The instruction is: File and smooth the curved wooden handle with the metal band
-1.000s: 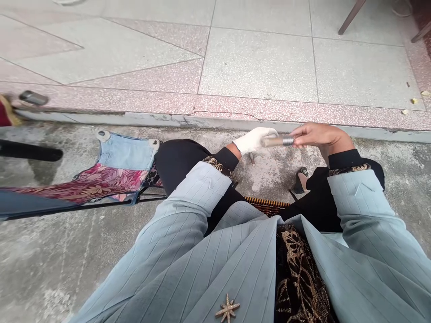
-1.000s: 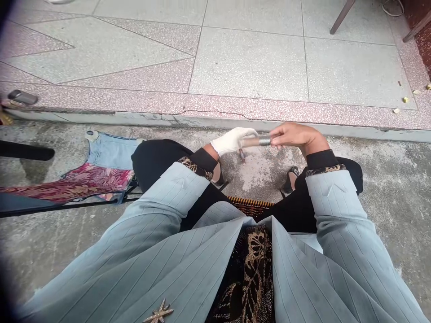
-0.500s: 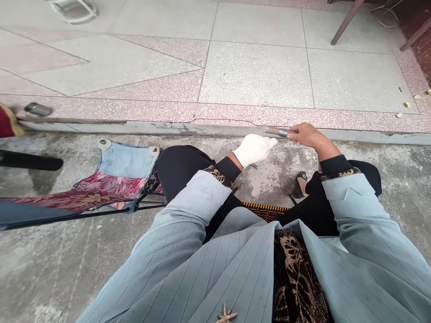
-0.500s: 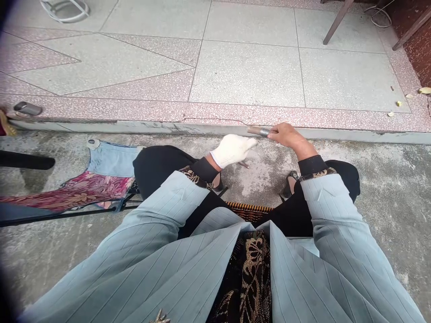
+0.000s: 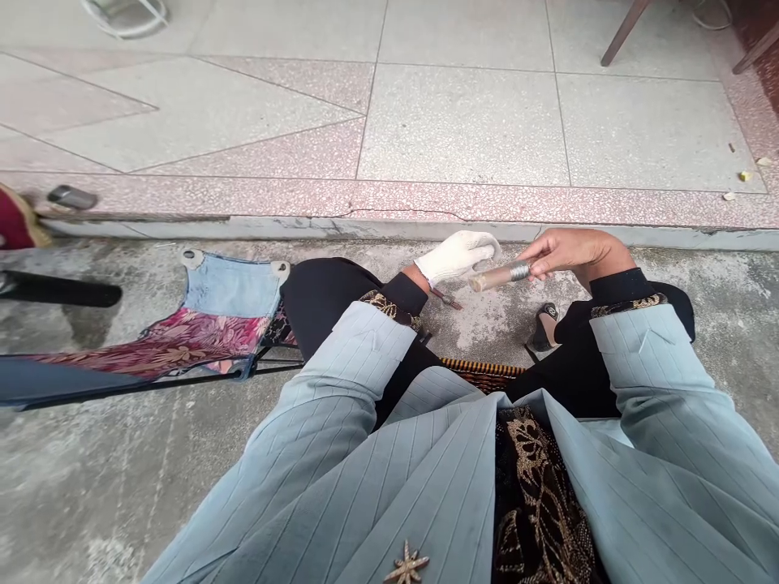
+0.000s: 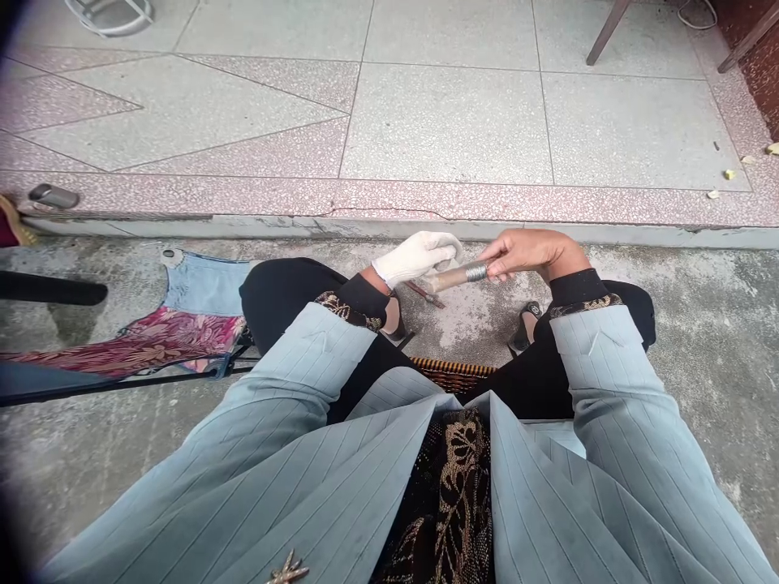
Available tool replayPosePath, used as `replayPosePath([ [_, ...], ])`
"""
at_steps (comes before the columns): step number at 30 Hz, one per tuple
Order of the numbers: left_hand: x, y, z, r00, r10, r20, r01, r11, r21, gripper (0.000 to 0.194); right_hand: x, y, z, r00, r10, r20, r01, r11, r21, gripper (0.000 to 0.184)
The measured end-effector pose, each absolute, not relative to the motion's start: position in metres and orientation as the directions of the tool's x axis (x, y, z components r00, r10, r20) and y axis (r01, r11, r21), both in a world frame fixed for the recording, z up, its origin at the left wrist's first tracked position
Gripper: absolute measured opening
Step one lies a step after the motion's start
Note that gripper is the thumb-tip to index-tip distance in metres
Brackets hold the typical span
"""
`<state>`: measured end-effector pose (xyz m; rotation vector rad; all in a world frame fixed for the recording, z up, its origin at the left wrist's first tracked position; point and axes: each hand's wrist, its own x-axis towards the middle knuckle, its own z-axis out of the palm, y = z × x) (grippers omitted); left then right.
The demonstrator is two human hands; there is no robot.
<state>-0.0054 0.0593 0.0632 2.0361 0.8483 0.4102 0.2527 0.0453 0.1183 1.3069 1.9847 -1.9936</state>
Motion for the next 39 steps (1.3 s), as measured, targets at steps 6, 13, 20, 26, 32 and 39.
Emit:
replayPosePath([
  [6, 0.0, 0.051, 0.051, 0.731, 0.677, -0.083, 0.4, -0.327, 0.856, 0.033, 0.258, 0.046, 0.123, -0.366, 0.875, -0.317, 0.364, -0.178, -0.914, 0.035],
  [13, 0.006, 0.042, 0.061, 0.75, 0.648, -0.134, 0.638, -0.653, 0.409, 0.036, 0.254, 0.056, 0.109, -0.221, 0.905, -0.363, 0.615, -0.16, -0.772, 0.02],
  [20, 0.009, 0.036, 0.05, 0.743, 0.66, -0.111, 0.669, -0.73, 0.139, 0.043, 0.249, 0.063, 0.104, -0.23, 0.832, -0.505, 0.87, -0.056, -0.489, 0.02],
  [26, 0.007, 0.037, 0.053, 0.769, 0.627, -0.124, 0.639, -0.759, 0.124, 0.039, 0.249, 0.063, 0.097, -0.406, 0.544, -0.734, 0.89, 0.054, -0.452, 0.026],
  [32, 0.001, 0.045, 0.057, 0.799, 0.593, -0.098, 0.587, -0.736, 0.336, 0.036, 0.254, 0.062, 0.098, -0.599, 0.331, -0.729, 0.781, 0.04, -0.623, 0.044],
  [39, -0.003, 0.053, 0.043, 0.771, 0.636, -0.026, 0.428, -0.488, 0.761, 0.035, 0.264, 0.05, 0.117, -0.561, 0.679, -0.473, 0.509, -0.168, -0.844, 0.044],
])
